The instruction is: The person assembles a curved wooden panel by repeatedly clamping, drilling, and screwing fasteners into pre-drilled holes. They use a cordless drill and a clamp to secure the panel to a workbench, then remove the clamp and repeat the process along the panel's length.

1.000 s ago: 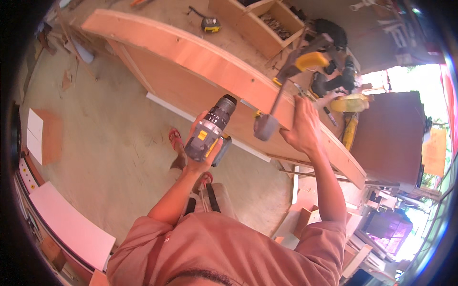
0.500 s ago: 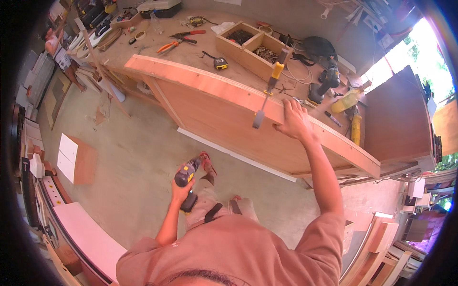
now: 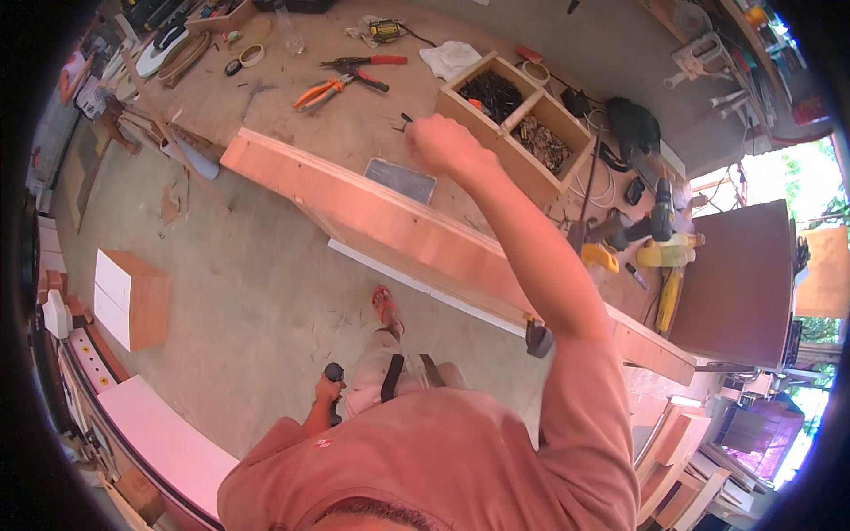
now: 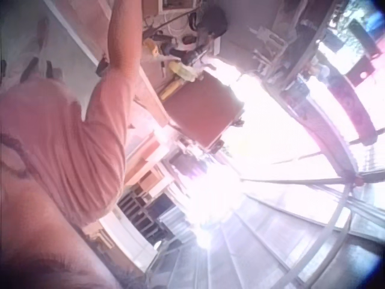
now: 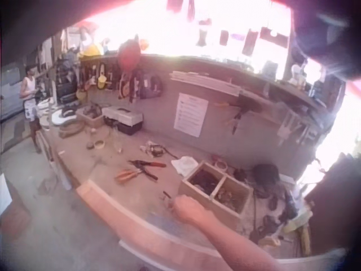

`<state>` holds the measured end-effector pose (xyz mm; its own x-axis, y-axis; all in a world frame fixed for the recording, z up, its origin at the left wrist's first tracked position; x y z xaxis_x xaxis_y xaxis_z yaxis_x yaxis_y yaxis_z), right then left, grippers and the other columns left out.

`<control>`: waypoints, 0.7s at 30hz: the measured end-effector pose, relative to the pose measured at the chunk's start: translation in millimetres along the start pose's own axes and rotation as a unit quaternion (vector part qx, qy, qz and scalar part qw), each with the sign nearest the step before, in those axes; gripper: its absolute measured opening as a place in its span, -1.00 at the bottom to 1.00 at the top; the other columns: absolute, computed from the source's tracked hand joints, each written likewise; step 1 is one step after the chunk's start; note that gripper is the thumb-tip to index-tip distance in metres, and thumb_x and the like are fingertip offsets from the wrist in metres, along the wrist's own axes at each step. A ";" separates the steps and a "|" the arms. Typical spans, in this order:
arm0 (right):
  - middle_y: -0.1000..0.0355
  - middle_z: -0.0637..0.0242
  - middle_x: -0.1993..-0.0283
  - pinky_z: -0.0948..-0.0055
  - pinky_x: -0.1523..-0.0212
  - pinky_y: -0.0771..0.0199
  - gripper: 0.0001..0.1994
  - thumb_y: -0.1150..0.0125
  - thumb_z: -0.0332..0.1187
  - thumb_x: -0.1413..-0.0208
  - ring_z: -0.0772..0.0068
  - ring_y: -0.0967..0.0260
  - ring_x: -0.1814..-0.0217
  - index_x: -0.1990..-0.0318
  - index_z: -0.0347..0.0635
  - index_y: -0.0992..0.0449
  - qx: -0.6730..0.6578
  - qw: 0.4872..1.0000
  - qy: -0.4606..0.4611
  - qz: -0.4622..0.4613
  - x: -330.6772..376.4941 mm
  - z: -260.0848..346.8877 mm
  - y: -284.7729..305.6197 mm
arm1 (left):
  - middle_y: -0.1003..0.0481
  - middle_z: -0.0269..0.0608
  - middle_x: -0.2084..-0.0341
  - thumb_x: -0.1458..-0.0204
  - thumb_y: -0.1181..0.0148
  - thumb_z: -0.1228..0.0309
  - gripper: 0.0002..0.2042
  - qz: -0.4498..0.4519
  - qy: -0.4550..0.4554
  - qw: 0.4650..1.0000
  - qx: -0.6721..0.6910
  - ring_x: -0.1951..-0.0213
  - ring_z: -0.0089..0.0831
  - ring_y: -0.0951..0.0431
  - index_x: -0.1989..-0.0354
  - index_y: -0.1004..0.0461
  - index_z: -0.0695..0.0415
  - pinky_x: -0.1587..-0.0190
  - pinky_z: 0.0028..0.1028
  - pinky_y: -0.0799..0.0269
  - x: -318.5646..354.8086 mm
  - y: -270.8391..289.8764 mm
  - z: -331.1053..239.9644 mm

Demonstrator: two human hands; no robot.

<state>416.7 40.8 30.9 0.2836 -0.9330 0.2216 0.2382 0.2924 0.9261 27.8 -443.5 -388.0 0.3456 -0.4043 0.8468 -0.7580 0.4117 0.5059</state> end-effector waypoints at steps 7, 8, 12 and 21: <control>-0.50 -0.11 -0.09 0.02 -0.11 -0.55 -0.67 -0.22 -0.37 -0.20 -0.20 -0.51 -0.13 -0.13 -0.09 -0.54 0.053 0.997 0.045 -0.026 -165.4 -60.4 -129.8 | -0.63 -0.06 0.46 0.17 -0.46 0.40 -0.32 -0.006 -0.021 0.982 0.190 0.57 -0.29 -0.65 -0.23 -0.38 0.07 0.44 -0.28 -0.61 16.2 13.4 -37.2; -0.50 -0.13 -0.07 0.02 -0.11 -0.55 -0.67 -0.21 -0.37 -0.22 -0.21 -0.51 -0.13 -0.14 -0.09 -0.53 0.046 0.997 0.052 -0.024 -168.9 -59.5 -134.9 | -0.62 -0.09 0.48 0.17 -0.46 0.42 -0.34 -0.020 -0.027 0.976 0.216 0.58 -0.31 -0.63 -0.21 -0.39 0.07 0.47 -0.29 -0.60 21.0 17.0 -43.3; -0.49 -0.15 -0.04 0.01 -0.13 -0.55 -0.71 -0.17 -0.40 -0.24 -0.19 -0.52 -0.11 -0.09 -0.25 -0.51 0.023 0.998 0.038 -0.055 -172.6 -69.9 -146.9 | -0.58 -0.15 0.42 0.11 -0.42 0.49 -0.46 0.004 -0.012 0.956 0.293 0.59 -0.38 -0.58 -0.12 -0.42 0.11 0.56 -0.36 -0.53 15.3 25.3 -67.3; -0.40 -0.10 -0.16 -0.01 -0.20 -0.51 -0.64 -0.18 -0.50 -0.11 -0.15 -0.39 -0.26 -0.09 -0.36 -0.43 0.046 0.991 0.075 -0.098 -103.3 -24.6 -49.8 | -0.51 -0.28 0.46 -0.05 -0.39 0.48 -0.72 -0.074 -0.135 0.918 0.365 0.60 -0.51 -0.47 0.09 -0.48 0.21 0.56 -0.47 -0.38 99.0 142.4 -157.8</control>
<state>398.3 127.8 -45.7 0.3763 -0.9265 -0.0077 0.2197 0.0812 0.9722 41.4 -296.1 -206.2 0.4005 -0.6396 0.6561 -0.9163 -0.2811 0.2853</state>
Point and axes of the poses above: each hand's wrist, its own x-axis away from the middle knuckle, its own y-axis out of the back of the hand, z = x × y, the point moved 4 cm from there along -x, towards the middle knuckle
